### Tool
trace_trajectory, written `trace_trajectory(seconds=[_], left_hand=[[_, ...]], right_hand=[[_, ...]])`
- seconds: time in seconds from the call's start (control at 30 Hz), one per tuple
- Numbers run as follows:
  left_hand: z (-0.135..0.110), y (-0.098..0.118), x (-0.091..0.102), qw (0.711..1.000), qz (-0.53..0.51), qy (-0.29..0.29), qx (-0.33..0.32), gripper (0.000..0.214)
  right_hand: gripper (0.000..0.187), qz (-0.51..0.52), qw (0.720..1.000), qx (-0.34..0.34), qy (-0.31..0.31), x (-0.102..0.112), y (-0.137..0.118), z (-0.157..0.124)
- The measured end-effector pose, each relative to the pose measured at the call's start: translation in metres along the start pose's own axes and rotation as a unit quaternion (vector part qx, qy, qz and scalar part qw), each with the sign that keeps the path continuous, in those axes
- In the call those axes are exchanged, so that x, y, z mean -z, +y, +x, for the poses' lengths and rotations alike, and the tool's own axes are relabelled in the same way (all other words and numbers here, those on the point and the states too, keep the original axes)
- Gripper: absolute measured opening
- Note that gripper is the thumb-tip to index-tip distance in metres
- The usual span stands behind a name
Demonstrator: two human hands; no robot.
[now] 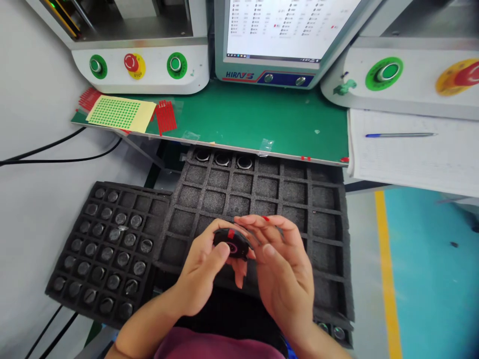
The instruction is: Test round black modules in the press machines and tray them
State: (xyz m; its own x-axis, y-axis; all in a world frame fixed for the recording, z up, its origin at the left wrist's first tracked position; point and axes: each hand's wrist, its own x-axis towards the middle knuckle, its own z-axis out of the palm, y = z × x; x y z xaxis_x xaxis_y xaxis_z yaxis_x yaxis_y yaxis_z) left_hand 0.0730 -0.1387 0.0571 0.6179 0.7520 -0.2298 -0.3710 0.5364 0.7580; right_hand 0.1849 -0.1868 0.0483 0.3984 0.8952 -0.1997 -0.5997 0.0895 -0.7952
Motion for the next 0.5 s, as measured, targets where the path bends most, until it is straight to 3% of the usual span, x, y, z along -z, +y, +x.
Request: trace_trajectory(seconds=[0.23, 0.5], left_hand=[[-0.006, -0.006, -0.003, 0.982, 0.179, 0.025, -0.058, 0.024], [-0.010, -0.006, -0.002, 0.919, 0.372, -0.012, -0.128, 0.012]], right_hand=[[0.019, 0.043, 0.996, -0.073, -0.032, -0.010, -0.002, -0.008], [0.017, 0.075, 0.990, -0.119, -0.031, -0.016, -0.004, -0.007]])
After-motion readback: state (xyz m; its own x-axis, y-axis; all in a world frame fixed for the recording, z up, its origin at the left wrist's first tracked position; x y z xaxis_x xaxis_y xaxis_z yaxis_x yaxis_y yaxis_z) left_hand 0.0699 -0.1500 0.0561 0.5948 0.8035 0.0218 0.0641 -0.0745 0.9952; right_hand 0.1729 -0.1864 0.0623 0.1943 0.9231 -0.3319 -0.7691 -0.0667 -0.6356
